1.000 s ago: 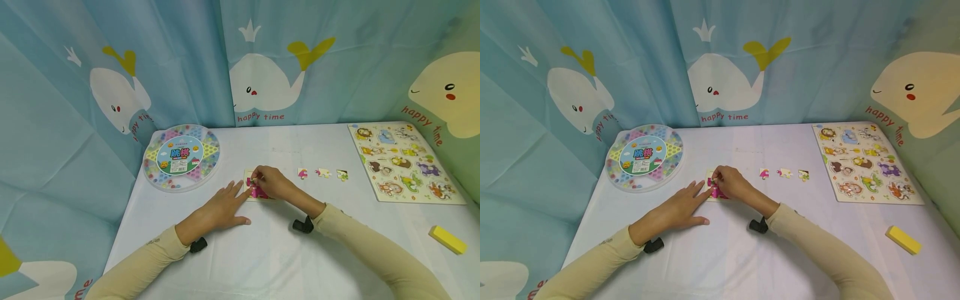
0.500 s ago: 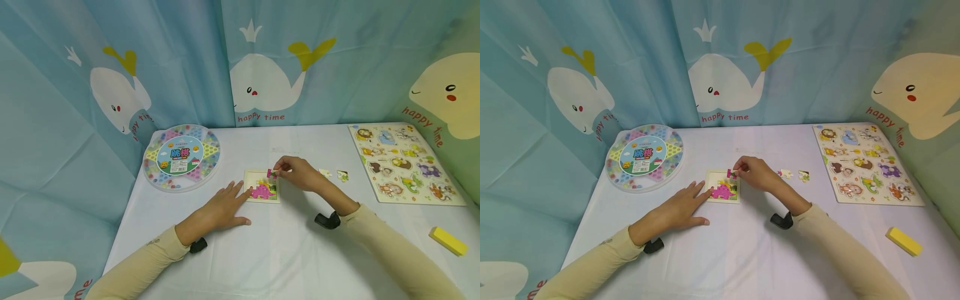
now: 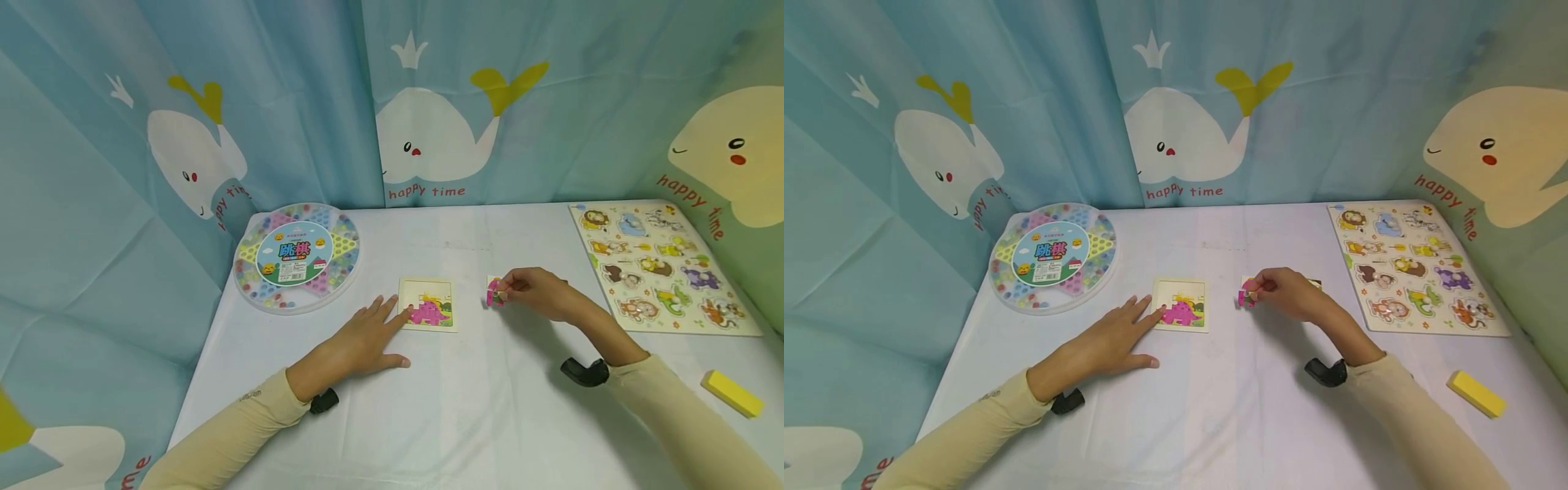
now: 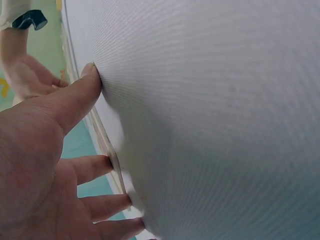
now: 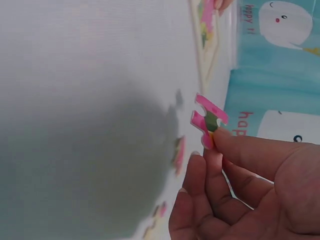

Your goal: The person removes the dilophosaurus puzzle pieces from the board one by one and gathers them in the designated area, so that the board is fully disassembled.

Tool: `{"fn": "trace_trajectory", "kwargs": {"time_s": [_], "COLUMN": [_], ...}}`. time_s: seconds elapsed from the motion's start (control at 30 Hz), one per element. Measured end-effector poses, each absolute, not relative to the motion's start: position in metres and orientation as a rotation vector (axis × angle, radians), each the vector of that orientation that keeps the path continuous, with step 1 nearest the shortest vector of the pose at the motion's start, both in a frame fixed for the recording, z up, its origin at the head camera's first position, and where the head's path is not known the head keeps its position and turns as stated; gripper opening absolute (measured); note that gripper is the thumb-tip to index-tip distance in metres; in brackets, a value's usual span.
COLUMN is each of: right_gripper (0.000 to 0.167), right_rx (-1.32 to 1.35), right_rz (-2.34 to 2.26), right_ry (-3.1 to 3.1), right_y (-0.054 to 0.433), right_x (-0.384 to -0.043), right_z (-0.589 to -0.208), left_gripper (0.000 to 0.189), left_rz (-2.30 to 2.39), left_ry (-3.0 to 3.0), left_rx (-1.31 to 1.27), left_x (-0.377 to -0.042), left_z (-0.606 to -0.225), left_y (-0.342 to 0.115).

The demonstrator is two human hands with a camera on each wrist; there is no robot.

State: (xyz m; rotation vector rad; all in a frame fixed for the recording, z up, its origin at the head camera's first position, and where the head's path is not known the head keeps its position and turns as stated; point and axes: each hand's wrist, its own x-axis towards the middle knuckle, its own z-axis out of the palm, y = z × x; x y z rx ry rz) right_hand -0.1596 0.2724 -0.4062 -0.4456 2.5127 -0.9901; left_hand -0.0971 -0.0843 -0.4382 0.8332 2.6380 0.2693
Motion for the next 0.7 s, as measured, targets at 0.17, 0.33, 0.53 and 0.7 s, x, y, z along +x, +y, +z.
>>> {"fn": "trace_trajectory", "kwargs": {"time_s": [0.17,0.33,0.53,0.7], "right_gripper": [0.013,0.008,0.005,0.009], "right_rx": [-0.455,-0.458,-0.475,-0.444], "right_rz": [-0.976,-0.888,-0.824,-0.76], "right_ry": [2.487,2.605,2.751,2.835], "right_y": [0.28,0.277,0.269,0.261], "right_x": [-0.155,-0.149,-0.144,-0.139], "right_z": [-0.415,-0.424,-0.432,-0.433], "left_gripper": [0.094,0.094,0.094,0.094], "left_rz": [0.278,0.281,0.281,0.28], "left_ry": [2.636,2.634,2.637,2.635], "left_rx": [0.834,0.833,0.838,0.835], "left_x": [-0.096,-0.096,-0.096,-0.096], "left_z": [-0.437,-0.438,-0.439,-0.438], "left_y": [-0.085,-0.085,-0.084,-0.084]}}
